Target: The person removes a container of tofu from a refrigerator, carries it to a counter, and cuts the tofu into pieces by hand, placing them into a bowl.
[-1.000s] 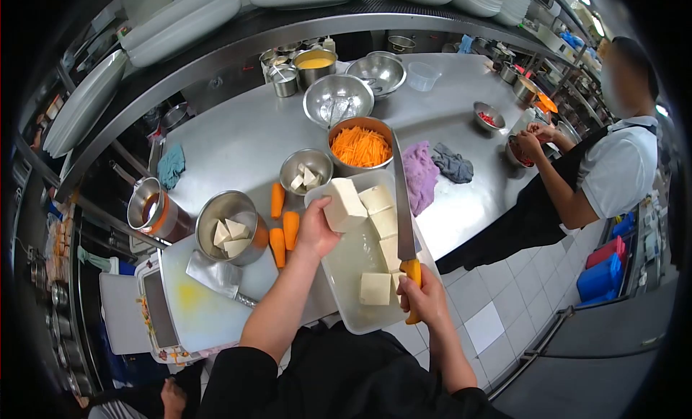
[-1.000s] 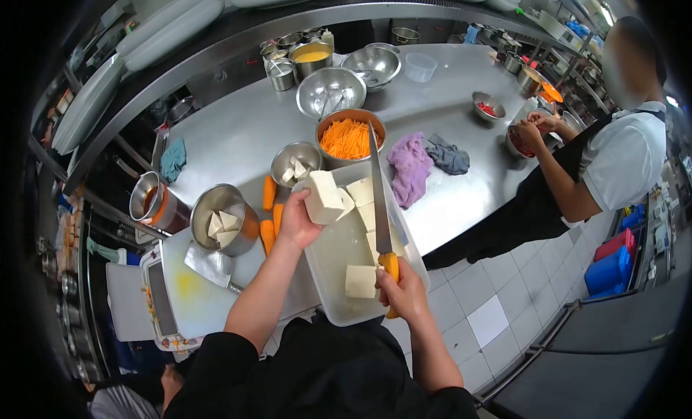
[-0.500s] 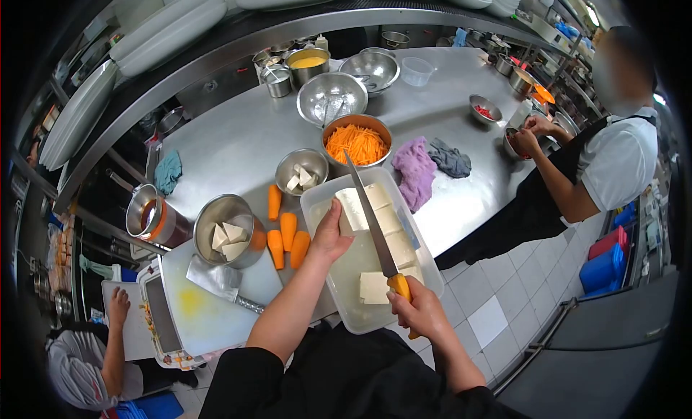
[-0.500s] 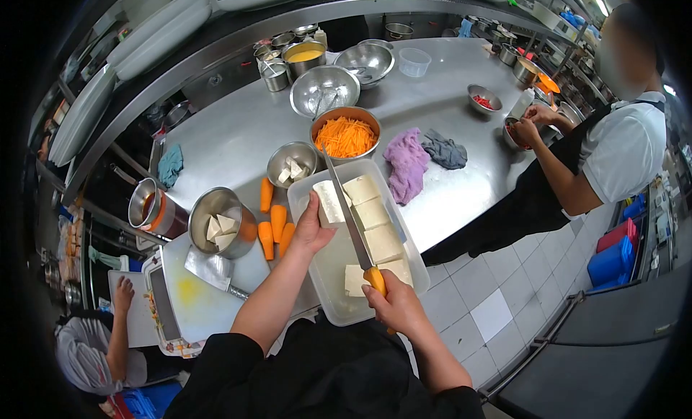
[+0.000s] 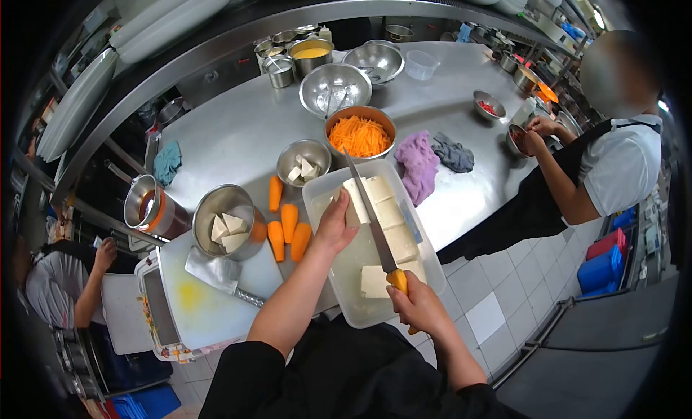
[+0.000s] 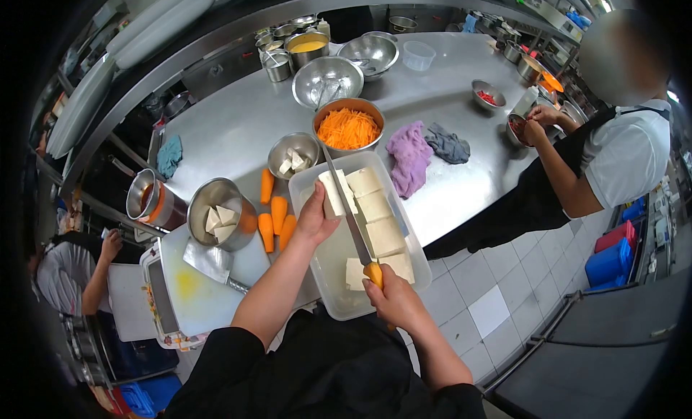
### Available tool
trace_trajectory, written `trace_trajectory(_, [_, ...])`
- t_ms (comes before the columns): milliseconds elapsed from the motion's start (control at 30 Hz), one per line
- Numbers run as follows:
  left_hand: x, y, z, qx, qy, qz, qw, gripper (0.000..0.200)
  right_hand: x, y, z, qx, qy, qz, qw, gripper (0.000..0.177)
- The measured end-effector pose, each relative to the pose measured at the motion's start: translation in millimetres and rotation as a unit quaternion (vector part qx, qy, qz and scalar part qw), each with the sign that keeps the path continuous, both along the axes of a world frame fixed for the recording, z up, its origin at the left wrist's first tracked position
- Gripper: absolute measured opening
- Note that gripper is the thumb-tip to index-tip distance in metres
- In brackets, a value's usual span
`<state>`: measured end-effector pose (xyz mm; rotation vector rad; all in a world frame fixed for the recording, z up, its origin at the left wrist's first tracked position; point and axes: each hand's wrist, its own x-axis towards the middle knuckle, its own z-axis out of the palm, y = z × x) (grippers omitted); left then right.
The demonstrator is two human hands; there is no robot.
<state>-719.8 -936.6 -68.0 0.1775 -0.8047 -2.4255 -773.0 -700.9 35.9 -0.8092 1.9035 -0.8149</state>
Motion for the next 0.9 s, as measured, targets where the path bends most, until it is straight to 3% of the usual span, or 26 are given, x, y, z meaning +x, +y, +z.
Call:
trace_trajectory(300, [-0.7, 7.2, 19.0, -0.004, -0.033, -0.002, 0.999, 0.062, 2.8, -4.9, -20.7, 0.035, 0.015, 0.031, 0.999, 0.035])
trace_trajectory(367, [-0.3, 8.4, 21.7, 0.013, -0.052, -0.013, 0.998, 0.063, 2.9, -3.0, -38.8, -0.018, 0.062, 0.04, 0.997, 0.027])
trace_trajectory(533, [-4.0, 10.7, 22.5, 0.005, -0.061, 0.014, 0.998, 0.062, 2.0, -4.7, -46.3, -0.013, 0.059, 0.037, 0.997, 0.027])
trace_trajectory(800, [-7.6, 9.9, 14.3, -0.006, -0.065, 0.036, 0.997, 0.063, 2.4, -8.4, -47.7, -0.005, 0.065, 0.036, 0.997, 0.027])
trace_trajectory(900, [-10.3, 5.6, 7.5, -0.012, -0.083, 0.065, 0.994, 0.064, -1.6, -13.7, -32.7, 0.014, 0.027, 0.036, 0.999, 0.036])
